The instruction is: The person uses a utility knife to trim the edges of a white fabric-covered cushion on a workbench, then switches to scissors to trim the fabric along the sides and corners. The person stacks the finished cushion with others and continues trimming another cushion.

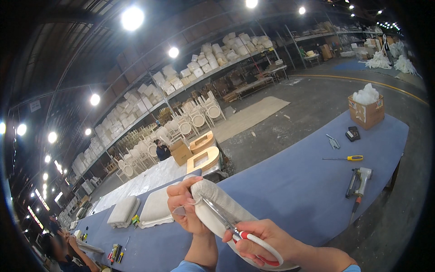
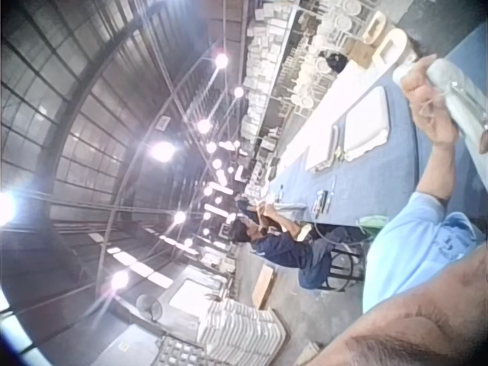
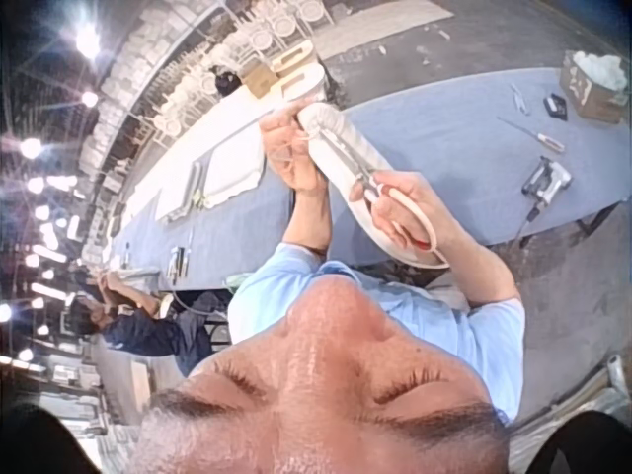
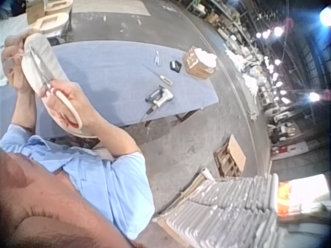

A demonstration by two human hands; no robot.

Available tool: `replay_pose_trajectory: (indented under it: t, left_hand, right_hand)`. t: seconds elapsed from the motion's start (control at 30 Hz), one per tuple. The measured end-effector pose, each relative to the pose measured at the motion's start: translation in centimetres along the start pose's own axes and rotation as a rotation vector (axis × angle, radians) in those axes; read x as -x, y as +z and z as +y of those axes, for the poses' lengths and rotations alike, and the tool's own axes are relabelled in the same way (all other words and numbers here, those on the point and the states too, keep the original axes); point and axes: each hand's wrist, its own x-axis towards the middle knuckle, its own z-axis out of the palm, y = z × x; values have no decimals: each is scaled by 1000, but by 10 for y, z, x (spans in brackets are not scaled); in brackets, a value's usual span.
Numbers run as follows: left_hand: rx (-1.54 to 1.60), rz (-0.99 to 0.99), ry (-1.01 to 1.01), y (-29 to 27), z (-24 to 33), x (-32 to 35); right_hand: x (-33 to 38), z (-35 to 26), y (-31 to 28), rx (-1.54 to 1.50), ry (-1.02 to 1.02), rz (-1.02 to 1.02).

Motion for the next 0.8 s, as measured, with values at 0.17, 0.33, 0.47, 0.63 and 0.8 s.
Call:
replay_pose_trajectory:
  t: [0.17,0.33,0.47,0.63,0.8]
  left_hand:
    - [-10,45,-13,4,-1,4]
    - [-95,7,80,11,-3,3]
    - [-125,20,83,12,-6,1]
    - [-42,66,65,5,-14,1]
    - [5,94,38,10,-16,2]
  right_hand:
    - [1,2,0,26,0,14]
    - [1,-7,0,-76,43,20]
    - [-2,-12,-3,59,96,52]
    - [-6,-58,0,349,262,42]
    - [-2,-40,1,165,171,60]
